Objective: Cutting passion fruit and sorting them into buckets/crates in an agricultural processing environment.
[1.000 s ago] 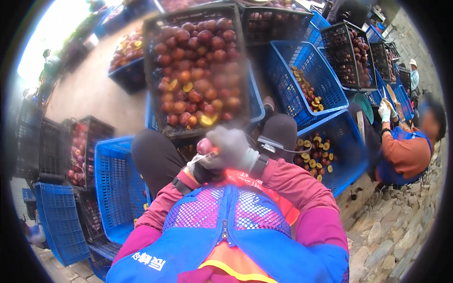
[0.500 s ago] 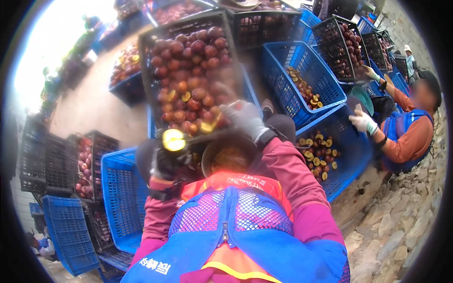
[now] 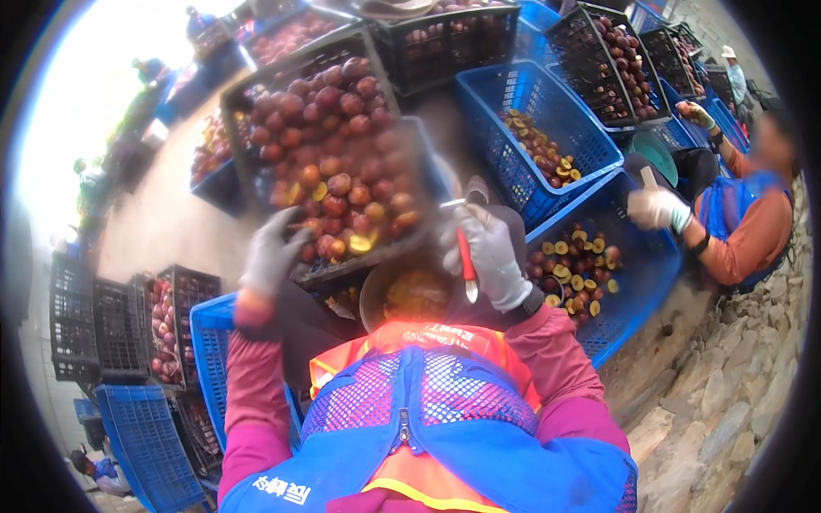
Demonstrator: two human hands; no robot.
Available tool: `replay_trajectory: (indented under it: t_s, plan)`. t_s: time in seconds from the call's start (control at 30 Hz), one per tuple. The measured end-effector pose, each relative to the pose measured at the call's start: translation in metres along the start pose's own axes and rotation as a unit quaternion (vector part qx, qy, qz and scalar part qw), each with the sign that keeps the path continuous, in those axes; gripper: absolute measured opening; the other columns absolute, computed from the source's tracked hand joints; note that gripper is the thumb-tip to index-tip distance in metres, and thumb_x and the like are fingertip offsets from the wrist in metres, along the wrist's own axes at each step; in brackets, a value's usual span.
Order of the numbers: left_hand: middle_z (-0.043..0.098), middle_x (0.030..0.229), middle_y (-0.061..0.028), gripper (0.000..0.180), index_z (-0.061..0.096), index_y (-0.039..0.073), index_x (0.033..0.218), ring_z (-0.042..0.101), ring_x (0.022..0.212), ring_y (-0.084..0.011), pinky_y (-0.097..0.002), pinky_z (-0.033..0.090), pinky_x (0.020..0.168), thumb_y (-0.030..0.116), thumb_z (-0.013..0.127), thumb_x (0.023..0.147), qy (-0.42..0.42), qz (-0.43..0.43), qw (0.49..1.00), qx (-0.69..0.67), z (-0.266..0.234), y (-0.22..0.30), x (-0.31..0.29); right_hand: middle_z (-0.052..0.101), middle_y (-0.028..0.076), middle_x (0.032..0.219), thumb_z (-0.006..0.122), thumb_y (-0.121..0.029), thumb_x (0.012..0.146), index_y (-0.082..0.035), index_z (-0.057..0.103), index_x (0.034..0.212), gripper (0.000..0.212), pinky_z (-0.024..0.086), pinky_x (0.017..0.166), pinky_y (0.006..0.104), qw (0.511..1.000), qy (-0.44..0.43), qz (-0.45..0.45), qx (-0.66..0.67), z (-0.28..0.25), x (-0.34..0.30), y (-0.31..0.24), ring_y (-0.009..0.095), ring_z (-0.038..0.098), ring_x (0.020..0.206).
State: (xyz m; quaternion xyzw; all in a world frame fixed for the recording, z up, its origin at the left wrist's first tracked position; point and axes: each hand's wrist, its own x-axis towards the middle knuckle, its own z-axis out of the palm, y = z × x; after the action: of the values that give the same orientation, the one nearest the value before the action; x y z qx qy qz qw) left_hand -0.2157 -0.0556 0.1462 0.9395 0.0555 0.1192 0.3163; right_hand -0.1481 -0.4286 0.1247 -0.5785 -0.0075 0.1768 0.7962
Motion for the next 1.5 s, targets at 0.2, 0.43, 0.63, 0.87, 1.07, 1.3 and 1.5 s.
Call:
replay_trajectory:
  t_s: [0.2,0.43,0.63,0.87,1.07,1.3,1.5]
  plan:
    - [0.068,0.140,-0.0207,0.043,0.066,0.011,0.141,0.068,0.124,-0.0427,-0.0497,0.055,0.105,0.025,0.063,0.100,-0.220,0.113,0.948,0.201,0.206,0.004,0.119,0.068,0.003,0.081,0.050,-0.027,0.117,-0.004,0.069,0.127,0.032,0.046,0.047,0.0227,0.997,-0.008,0.061,-0.040,-0.019,-0.025,-0.009,0.008,0.058,0.052]
    - [0.058,0.142,-0.0138,0.050,0.059,0.020,0.147,0.065,0.125,-0.0354,-0.0522,0.057,0.096,0.018,0.061,0.098,-0.206,0.193,0.888,0.363,0.257,-0.036,0.122,0.069,0.004,0.077,0.055,-0.025,0.115,-0.005,0.072,0.124,0.028,0.048,0.048,0.0242,0.996,0.034,0.079,-0.004,-0.052,-0.024,0.009,0.009,0.059,0.050]
    - [0.062,0.135,-0.0143,0.048,0.057,0.015,0.145,0.067,0.120,-0.0348,-0.0531,0.058,0.092,0.017,0.060,0.098,-0.173,0.222,0.862,0.422,0.255,-0.025,0.120,0.068,0.005,0.078,0.051,-0.025,0.116,-0.003,0.070,0.125,0.031,0.046,0.046,0.0235,0.994,0.014,0.105,-0.013,-0.037,-0.017,0.017,0.009,0.057,0.049]
    - [0.066,0.139,-0.0111,0.070,0.056,0.003,0.145,0.068,0.116,-0.0222,-0.0371,0.059,0.094,0.018,0.084,0.083,-0.163,-0.114,0.877,-0.437,0.158,0.027,0.080,0.063,0.001,0.073,0.049,-0.028,0.117,-0.007,0.069,0.132,0.033,0.042,0.043,0.0229,0.998,0.003,0.042,-0.042,-0.017,-0.008,0.012,0.007,0.053,0.045]
    - [0.064,0.139,-0.0081,0.072,0.050,0.004,0.156,0.066,0.120,-0.0192,-0.0359,0.060,0.099,0.016,0.082,0.092,-0.181,-0.096,0.784,-0.586,0.075,0.034,-0.009,0.067,0.001,0.076,0.051,-0.024,0.116,-0.007,0.069,0.138,0.033,0.044,0.045,0.0224,0.996,-0.077,-0.011,-0.047,0.055,-0.009,0.011,0.006,0.056,0.049]
    - [0.063,0.141,-0.0064,0.072,0.051,0.004,0.156,0.064,0.127,-0.0185,-0.0349,0.055,0.110,0.010,0.084,0.092,-0.151,-0.108,0.696,-0.693,0.054,0.030,-0.068,0.078,0.018,0.096,0.056,-0.022,0.114,0.001,0.062,0.146,0.040,0.058,0.077,0.0386,0.955,-0.140,-0.150,-0.216,0.107,-0.020,0.046,0.027,0.077,0.086]
    - [0.067,0.132,-0.0040,0.064,0.057,0.003,0.151,0.065,0.120,-0.0168,-0.0321,0.055,0.103,0.013,0.084,0.094,-0.152,-0.109,0.696,-0.693,0.049,0.024,-0.083,0.072,0.033,0.091,0.057,-0.030,0.113,0.000,0.056,0.148,0.046,0.055,0.071,0.0546,0.875,-0.103,-0.263,-0.392,0.116,-0.020,0.075,0.051,0.072,0.083]
